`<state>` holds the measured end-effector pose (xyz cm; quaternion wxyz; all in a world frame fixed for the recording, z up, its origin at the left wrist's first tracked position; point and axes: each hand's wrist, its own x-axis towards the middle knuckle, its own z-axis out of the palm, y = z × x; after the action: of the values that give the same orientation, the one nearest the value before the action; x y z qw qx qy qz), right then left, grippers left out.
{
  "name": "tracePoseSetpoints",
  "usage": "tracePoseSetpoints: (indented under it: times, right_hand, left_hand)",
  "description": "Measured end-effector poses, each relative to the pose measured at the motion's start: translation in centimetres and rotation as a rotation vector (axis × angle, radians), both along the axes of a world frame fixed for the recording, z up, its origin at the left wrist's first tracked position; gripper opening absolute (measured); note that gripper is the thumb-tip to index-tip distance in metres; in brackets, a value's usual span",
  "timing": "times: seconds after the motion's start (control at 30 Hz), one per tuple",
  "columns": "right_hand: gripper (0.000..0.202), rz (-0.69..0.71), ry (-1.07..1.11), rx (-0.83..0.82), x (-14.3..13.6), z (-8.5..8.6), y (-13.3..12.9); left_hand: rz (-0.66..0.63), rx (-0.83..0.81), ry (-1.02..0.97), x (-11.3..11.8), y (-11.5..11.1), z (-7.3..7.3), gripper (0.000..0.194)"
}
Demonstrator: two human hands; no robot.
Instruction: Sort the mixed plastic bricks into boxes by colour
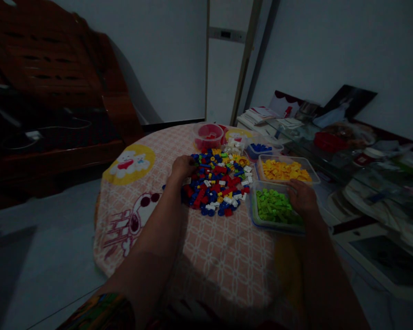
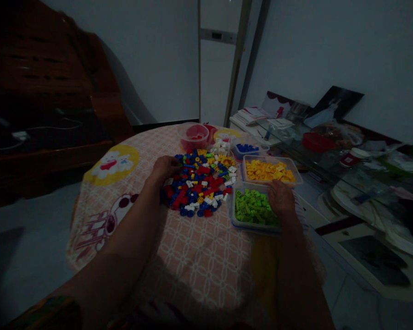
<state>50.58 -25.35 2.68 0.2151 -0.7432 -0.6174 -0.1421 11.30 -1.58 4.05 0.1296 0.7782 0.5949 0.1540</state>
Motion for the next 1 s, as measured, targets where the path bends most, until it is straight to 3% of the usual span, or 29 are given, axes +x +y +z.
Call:
tracePoseSetpoints:
  times: [0.13, 0.3, 0.5, 0.73, 1.0]
  right_hand:
    - [0.036, 0.011, -0.006, 0.034, 0.1, -0.2, 0.1]
    - [0.035, -0.003, -0.015, 0.009, 0.2, -0.3, 0.1]
    - [0.036, -0.013, -0.008, -0.005, 0.3, -0.4, 0.1]
    - [0.037, 0.012, 0.014, 0.004, 0.5, -0.5, 0.1]
    - [0.038, 0.015, 0.015, 0.010, 0.4, -0.4, 0.1]
  left_hand:
    - [-0.002, 0.021, 0.030, 0.4, -0.3, -0.2, 0.030]
    - [-0.009, -0.003, -0.106, 0.3, -0.4, 0.2, 0.023]
    - [-0.011, -0.229, -0.266, -0.6, -0.8, 1.6, 0.025]
    - [-0.121, -0.271, -0.155, -2.0, -0.7, 2.7, 0.019]
    - [-0.165, -0.229, -0.046, -0.3, -1.1, 2.5, 0.022]
